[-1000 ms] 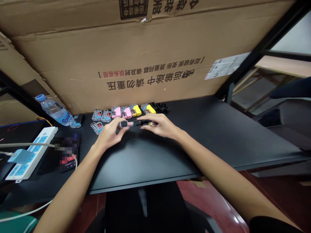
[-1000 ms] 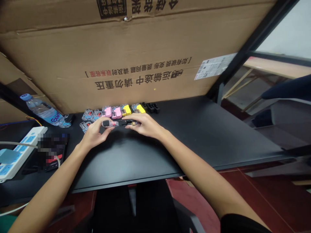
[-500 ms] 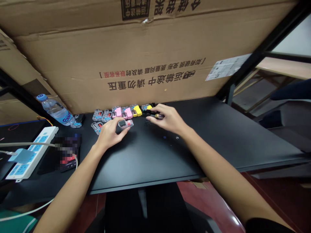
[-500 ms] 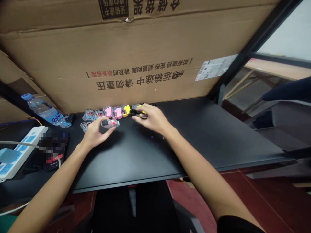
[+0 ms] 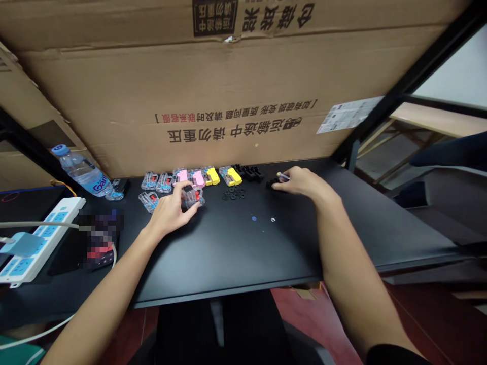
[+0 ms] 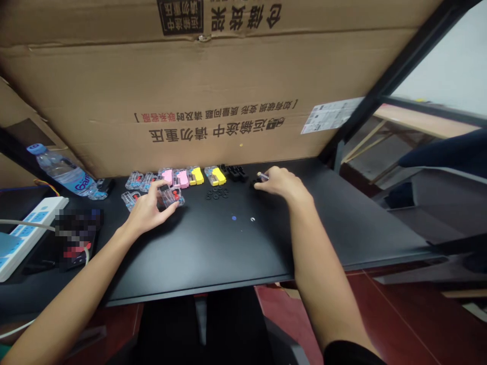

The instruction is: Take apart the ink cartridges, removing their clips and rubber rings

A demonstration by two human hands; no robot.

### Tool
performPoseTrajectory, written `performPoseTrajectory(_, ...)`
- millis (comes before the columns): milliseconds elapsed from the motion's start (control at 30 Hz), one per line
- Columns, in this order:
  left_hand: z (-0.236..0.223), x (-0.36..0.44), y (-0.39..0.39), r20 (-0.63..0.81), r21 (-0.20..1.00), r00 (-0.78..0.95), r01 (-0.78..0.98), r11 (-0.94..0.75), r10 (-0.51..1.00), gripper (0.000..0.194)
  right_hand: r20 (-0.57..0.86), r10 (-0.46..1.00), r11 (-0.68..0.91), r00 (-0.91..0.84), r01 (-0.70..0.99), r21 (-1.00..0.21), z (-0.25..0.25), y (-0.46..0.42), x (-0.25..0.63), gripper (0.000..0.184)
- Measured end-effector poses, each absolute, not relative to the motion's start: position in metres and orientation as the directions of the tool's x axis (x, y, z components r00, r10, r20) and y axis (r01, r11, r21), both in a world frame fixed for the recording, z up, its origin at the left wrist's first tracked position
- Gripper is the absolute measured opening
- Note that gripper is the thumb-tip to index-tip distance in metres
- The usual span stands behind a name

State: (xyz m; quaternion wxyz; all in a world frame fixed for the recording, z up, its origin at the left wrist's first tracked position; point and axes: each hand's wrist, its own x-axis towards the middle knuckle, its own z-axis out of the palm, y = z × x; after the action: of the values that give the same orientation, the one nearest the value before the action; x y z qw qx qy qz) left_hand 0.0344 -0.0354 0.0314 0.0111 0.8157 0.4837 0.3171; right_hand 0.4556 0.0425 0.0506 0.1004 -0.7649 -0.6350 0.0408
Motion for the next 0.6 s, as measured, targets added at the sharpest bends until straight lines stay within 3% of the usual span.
performPoseTrajectory(100,0.032,0.035,-0.036,0.494,0.331,0.332,0.783,-0.527,0.804,0.056,-0.043,0.980,-0.199,0.195,0.966,-0.165,0.048,0.043,0.440,0.051)
performPoseTrajectory(333,0.032,0.035,-0.036,0.464,0.346,0.332,0.785,-0.514,0.821,0.056,0.028,0.988,-0.147,0.155,0.972,-0.183,0.050,0.037,0.404,0.050)
performPoseTrajectory(600,0.030,0.034,-0.036,0.450,0.382,0.334,0.766,-0.517,0.828,0.058,0.059,0.976,-0.194,0.208,0.962,-0.195,0.043,0.042,0.412,0.052)
